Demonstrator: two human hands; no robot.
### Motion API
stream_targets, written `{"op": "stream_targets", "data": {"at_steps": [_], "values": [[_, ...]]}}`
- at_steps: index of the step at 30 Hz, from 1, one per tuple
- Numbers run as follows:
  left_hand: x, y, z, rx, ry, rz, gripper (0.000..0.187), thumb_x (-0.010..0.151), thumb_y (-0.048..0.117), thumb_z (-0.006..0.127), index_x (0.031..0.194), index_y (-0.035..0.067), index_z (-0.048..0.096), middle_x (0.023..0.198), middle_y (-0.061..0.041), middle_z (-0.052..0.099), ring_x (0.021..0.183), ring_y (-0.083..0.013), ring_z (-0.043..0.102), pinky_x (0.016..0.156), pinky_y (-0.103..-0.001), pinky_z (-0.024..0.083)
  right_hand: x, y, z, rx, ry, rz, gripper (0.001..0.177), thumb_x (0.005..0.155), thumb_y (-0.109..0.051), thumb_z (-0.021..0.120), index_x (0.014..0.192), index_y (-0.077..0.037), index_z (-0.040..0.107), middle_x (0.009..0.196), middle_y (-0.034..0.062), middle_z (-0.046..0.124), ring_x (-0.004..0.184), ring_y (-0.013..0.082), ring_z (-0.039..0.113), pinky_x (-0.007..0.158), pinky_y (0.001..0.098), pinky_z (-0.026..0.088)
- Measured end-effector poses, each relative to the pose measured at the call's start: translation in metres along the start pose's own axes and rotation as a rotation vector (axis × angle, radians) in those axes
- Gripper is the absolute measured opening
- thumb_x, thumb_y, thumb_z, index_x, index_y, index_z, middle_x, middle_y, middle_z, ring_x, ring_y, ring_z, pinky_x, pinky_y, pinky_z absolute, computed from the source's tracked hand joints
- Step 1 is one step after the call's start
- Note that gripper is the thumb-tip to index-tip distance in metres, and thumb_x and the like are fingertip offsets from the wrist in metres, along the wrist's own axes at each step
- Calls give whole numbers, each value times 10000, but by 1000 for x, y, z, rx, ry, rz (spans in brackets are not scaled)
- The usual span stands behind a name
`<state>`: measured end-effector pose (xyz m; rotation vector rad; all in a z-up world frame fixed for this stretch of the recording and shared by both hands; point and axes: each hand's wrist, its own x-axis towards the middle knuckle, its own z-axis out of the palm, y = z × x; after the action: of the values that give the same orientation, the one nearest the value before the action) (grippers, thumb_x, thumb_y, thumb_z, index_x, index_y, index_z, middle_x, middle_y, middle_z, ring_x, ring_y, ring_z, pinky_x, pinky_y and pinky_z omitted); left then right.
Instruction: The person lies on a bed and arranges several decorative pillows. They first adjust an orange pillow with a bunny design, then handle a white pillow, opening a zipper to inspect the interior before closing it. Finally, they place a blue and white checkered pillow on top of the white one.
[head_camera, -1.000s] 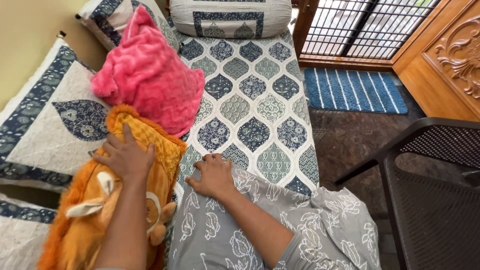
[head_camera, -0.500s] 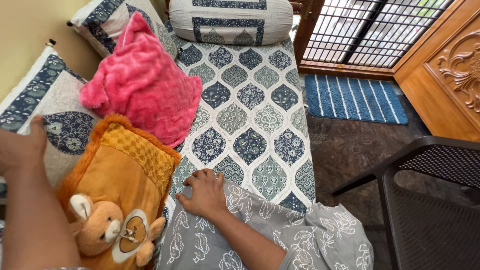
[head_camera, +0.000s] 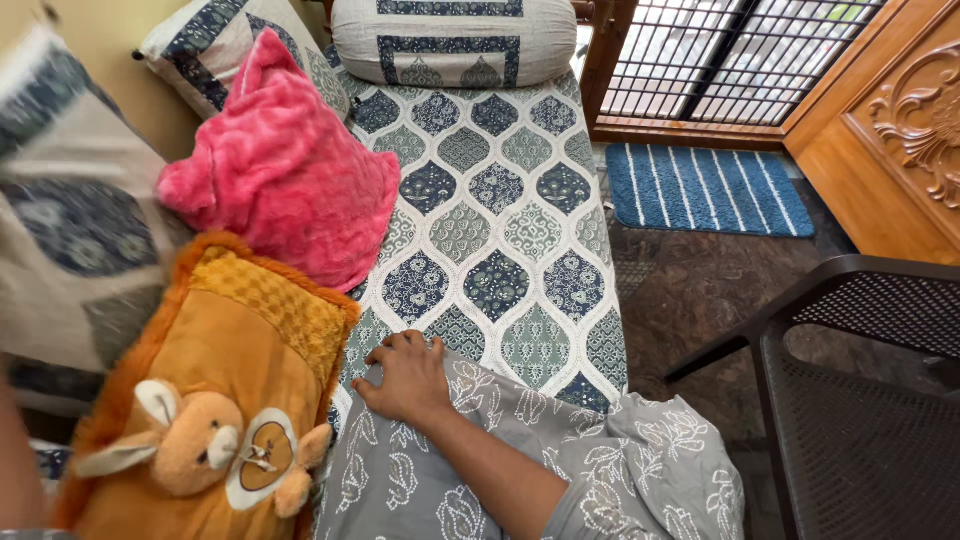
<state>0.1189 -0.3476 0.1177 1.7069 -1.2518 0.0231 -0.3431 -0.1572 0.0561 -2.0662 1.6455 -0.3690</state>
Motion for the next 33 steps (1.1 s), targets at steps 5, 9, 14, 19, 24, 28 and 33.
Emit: {"op": "stream_targets", "data": {"at_steps": [5,9,14,19,24,28,33], "values": [[-7,94,-16,-200,-56,52,683,896,589,793,1114,-51,699,1010,-218,708,879,-327,684,742,-456,531,-2,-3,-3,-4,6,-1,484,821,-523,703,1154,-176,757,1348,63,622,1385,261,434,1183,572,204],[-13,137,-27,-341,-136,99,657,880,589,805,1077,-30,711,966,-192,710,839,-299,680,715,-439,527,-3,-6,-9,65,22,1,549,844,-550,693,1246,-177,694,1362,76,601,1337,246,466,1198,557,183],[-20,210,-25,-454,-269,177,625,859,590,820,1031,-3,725,912,-159,712,788,-264,675,680,-417,522,1,19,7,632,137,80,753,805,-571,714,1439,-206,539,1449,63,554,1139,240,649,1078,498,501],[-34,287,1,-448,-452,257,593,839,591,835,985,24,739,857,-126,715,738,-229,670,645,-395,517,26,113,-20,1735,337,18,879,780,-754,530,1509,-368,228,1512,92,459,1262,249,583,930,542,578],[-83,343,74,-305,-636,293,562,818,591,850,939,51,753,803,-94,717,688,-194,664,610,-374,512,-42,201,-107,1993,453,-166,1007,753,-825,457,1368,-40,600,1294,132,722,1193,314,675,1014,475,541],[-151,358,124,41,-653,306,548,900,620,729,1034,90,763,930,-140,732,878,-274,679,858,-496,489,-91,250,-91,1743,443,178,718,899,-574,651,1386,-50,593,1308,87,702,1186,248,664,1034,432,520],[-264,381,183,263,-780,502,770,753,636,696,1411,249,589,1609,-115,323,1523,-412,193,1037,-889,-62,-114,327,-32,1776,691,382,369,1002,-344,690,1221,-47,689,1133,69,745,986,211,708,833,379,576]]}}
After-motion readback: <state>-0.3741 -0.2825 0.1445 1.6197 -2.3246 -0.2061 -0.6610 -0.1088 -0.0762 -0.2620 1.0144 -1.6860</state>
